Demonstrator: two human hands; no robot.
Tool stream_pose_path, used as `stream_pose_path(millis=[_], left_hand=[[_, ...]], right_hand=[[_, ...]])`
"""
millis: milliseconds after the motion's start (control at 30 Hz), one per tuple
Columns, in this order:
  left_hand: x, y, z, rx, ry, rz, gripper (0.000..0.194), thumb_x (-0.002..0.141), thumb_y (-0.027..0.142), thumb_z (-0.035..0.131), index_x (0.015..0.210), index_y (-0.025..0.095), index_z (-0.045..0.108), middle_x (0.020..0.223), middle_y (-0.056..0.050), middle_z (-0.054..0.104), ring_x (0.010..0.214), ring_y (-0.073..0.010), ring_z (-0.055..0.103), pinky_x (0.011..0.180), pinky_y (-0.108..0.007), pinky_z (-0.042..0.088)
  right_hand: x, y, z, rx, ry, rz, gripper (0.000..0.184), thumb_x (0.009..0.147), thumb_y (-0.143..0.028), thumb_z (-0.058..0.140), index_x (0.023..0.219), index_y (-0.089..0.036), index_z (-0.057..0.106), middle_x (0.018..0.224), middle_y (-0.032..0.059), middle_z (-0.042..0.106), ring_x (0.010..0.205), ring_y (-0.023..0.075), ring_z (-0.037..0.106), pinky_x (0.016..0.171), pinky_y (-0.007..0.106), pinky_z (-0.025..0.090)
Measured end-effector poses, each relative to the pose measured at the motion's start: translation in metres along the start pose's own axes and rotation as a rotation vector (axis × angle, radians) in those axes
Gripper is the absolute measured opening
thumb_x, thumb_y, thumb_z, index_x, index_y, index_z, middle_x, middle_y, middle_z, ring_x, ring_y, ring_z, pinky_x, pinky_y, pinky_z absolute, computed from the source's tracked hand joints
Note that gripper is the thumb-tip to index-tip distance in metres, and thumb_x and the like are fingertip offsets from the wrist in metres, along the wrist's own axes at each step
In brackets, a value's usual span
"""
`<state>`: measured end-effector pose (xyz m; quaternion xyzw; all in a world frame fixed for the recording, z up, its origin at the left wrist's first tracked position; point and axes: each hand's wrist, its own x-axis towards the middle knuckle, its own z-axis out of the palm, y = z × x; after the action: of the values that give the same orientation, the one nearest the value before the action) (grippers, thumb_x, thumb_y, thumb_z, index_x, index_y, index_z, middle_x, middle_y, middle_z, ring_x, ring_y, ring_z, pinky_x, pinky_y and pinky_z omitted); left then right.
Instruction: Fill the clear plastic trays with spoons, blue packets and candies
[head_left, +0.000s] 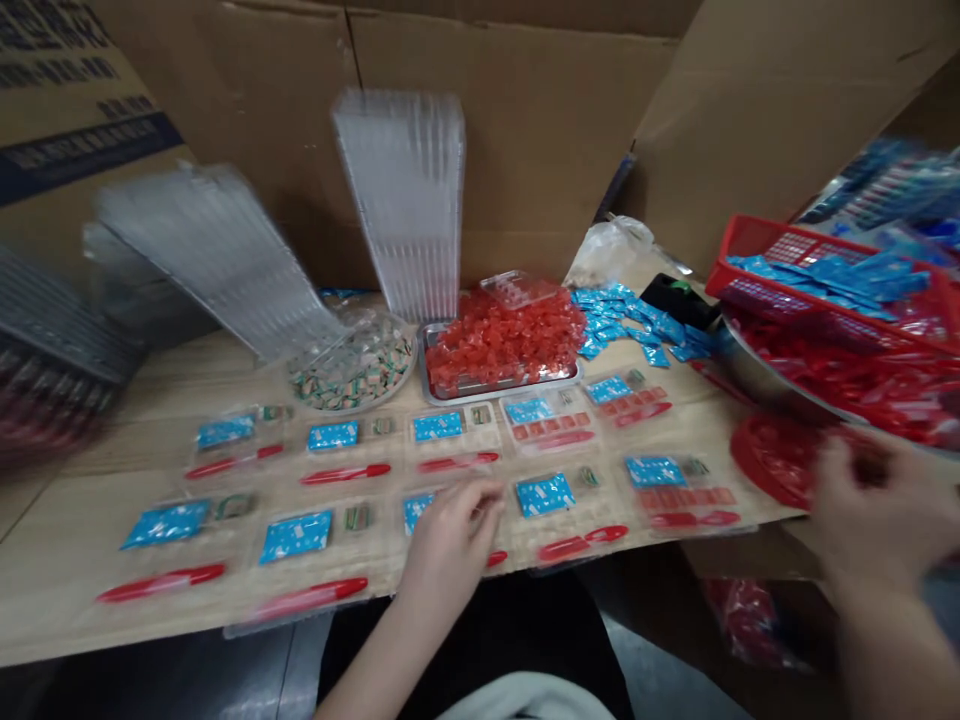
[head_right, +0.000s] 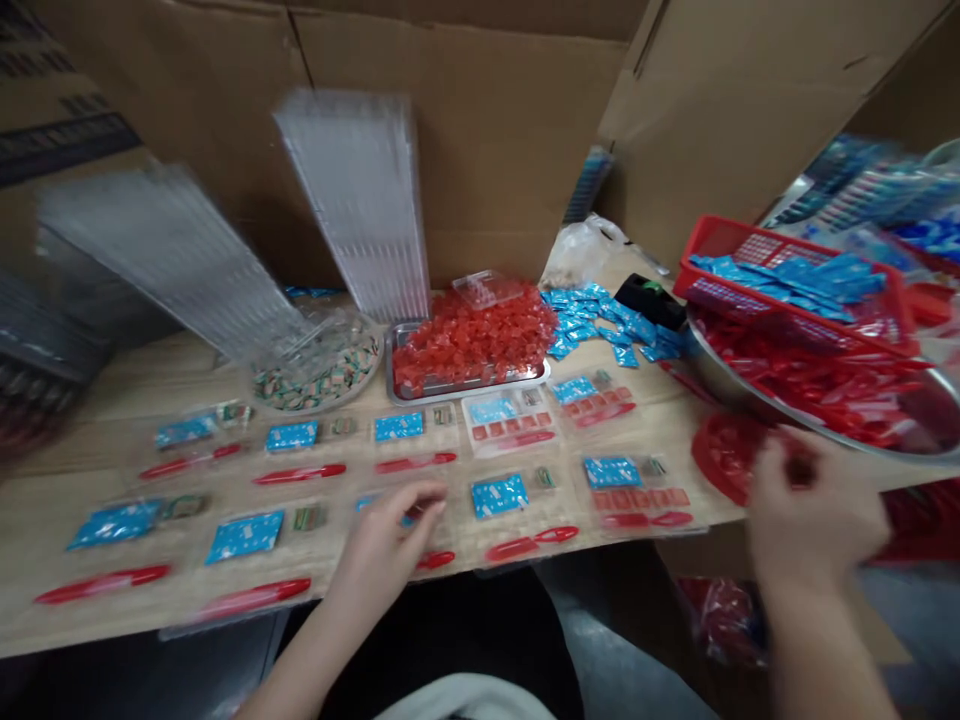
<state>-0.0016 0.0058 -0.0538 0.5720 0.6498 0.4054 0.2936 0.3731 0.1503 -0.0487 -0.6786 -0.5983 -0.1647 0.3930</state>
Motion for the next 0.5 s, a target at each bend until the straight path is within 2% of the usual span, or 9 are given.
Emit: stream_pose_path(millis=[33, 67, 100, 133, 200, 267, 300, 400, 500], left_hand=[[0.004, -0.006, -0.008, 0.048, 0.013, -0.011, 0.017, 0.083, 0.024, 0.052, 0.093, 0.025, 0.066, 0.092, -0.003, 0.07, 0.084, -0.0194, 0.064, 0.076, -0.031, 0.048], [0.01, -0.013, -0.017, 0.098, 0.024, -0.027, 0.017, 0.084, 0.025, 0.051, 0.093, 0.024, 0.065, 0.092, -0.003, 0.07, 0.084, -0.0198, 0.064, 0.076, -0.031, 0.048], [0.016, -0.02, -0.026, 0.147, 0.035, -0.044, 0.018, 0.084, 0.026, 0.051, 0.094, 0.024, 0.065, 0.094, -0.003, 0.07, 0.085, -0.0202, 0.064, 0.076, -0.032, 0.048], [0.024, -0.026, -0.034, 0.195, 0.044, -0.059, 0.018, 0.084, 0.026, 0.05, 0.094, 0.023, 0.065, 0.094, -0.004, 0.07, 0.085, -0.0206, 0.064, 0.076, -0.032, 0.048], [0.044, -0.036, -0.05, 0.285, 0.057, -0.066, 0.019, 0.084, 0.024, 0.049, 0.095, 0.022, 0.065, 0.094, -0.004, 0.07, 0.083, -0.0209, 0.064, 0.076, -0.032, 0.047], [0.07, -0.042, -0.06, 0.371, 0.066, -0.045, 0.02, 0.083, 0.023, 0.049, 0.095, 0.021, 0.065, 0.093, -0.005, 0.07, 0.082, -0.0209, 0.064, 0.076, -0.032, 0.047], [0.085, -0.044, -0.062, 0.409, 0.068, -0.03, 0.02, 0.083, 0.022, 0.049, 0.095, 0.021, 0.065, 0.094, -0.006, 0.07, 0.083, -0.0209, 0.064, 0.077, -0.032, 0.047], [0.128, -0.047, -0.057, 0.477, 0.111, -0.012, 0.023, 0.081, 0.017, 0.051, 0.1, 0.02, 0.064, 0.102, -0.009, 0.066, 0.094, -0.0227, 0.061, 0.086, -0.034, 0.044], [0.155, -0.05, -0.046, 0.473, 0.126, -0.009, 0.03, 0.077, 0.009, 0.051, 0.103, 0.018, 0.063, 0.106, -0.011, 0.063, 0.102, -0.0243, 0.057, 0.093, -0.037, 0.04]], right_hand=[[0.013, 0.029, 0.006, -0.128, -0.052, 0.091, 0.017, 0.078, -0.037, 0.059, 0.081, -0.024, 0.069, 0.065, 0.0162, 0.062, 0.057, 0.0221, 0.056, 0.05, 0.04, 0.026], [0.022, 0.053, 0.012, -0.201, -0.206, 0.146, 0.013, 0.071, -0.037, 0.066, 0.069, -0.024, 0.068, 0.054, 0.0132, 0.056, 0.048, 0.0207, 0.05, 0.047, 0.038, 0.022], [0.025, 0.069, 0.017, -0.249, -0.264, 0.147, 0.013, 0.068, -0.037, 0.069, 0.064, -0.025, 0.066, 0.05, 0.0111, 0.053, 0.044, 0.019, 0.046, 0.047, 0.037, 0.019], [0.025, 0.077, 0.021, -0.265, -0.288, 0.107, 0.014, 0.067, -0.037, 0.07, 0.062, -0.025, 0.065, 0.048, 0.01, 0.051, 0.042, 0.018, 0.043, 0.047, 0.036, 0.018], [0.02, 0.068, 0.027, -0.216, -0.221, -0.041, 0.011, 0.071, -0.035, 0.065, 0.065, -0.026, 0.066, 0.052, 0.0107, 0.053, 0.045, 0.0186, 0.044, 0.049, 0.037, 0.019], [0.015, 0.031, 0.034, -0.084, -0.152, -0.191, 0.011, 0.076, -0.031, 0.06, 0.073, -0.025, 0.068, 0.059, 0.0129, 0.057, 0.053, 0.0208, 0.05, 0.051, 0.04, 0.024], [0.014, 0.004, 0.04, 0.003, -0.17, -0.25, 0.01, 0.076, -0.028, 0.06, 0.076, -0.024, 0.069, 0.063, 0.0134, 0.059, 0.057, 0.0214, 0.052, 0.054, 0.041, 0.028], [0.008, -0.1, 0.066, 0.333, -0.441, -0.47, 0.014, 0.08, -0.028, 0.058, 0.087, -0.022, 0.069, 0.077, 0.0116, 0.065, 0.072, 0.0212, 0.057, 0.062, 0.037, 0.039], [-0.008, -0.209, 0.106, 0.423, -0.629, -0.681, 0.014, 0.083, -0.021, 0.054, 0.086, -0.019, 0.067, 0.085, 0.0096, 0.065, 0.085, 0.0227, 0.056, 0.078, 0.037, 0.042]])
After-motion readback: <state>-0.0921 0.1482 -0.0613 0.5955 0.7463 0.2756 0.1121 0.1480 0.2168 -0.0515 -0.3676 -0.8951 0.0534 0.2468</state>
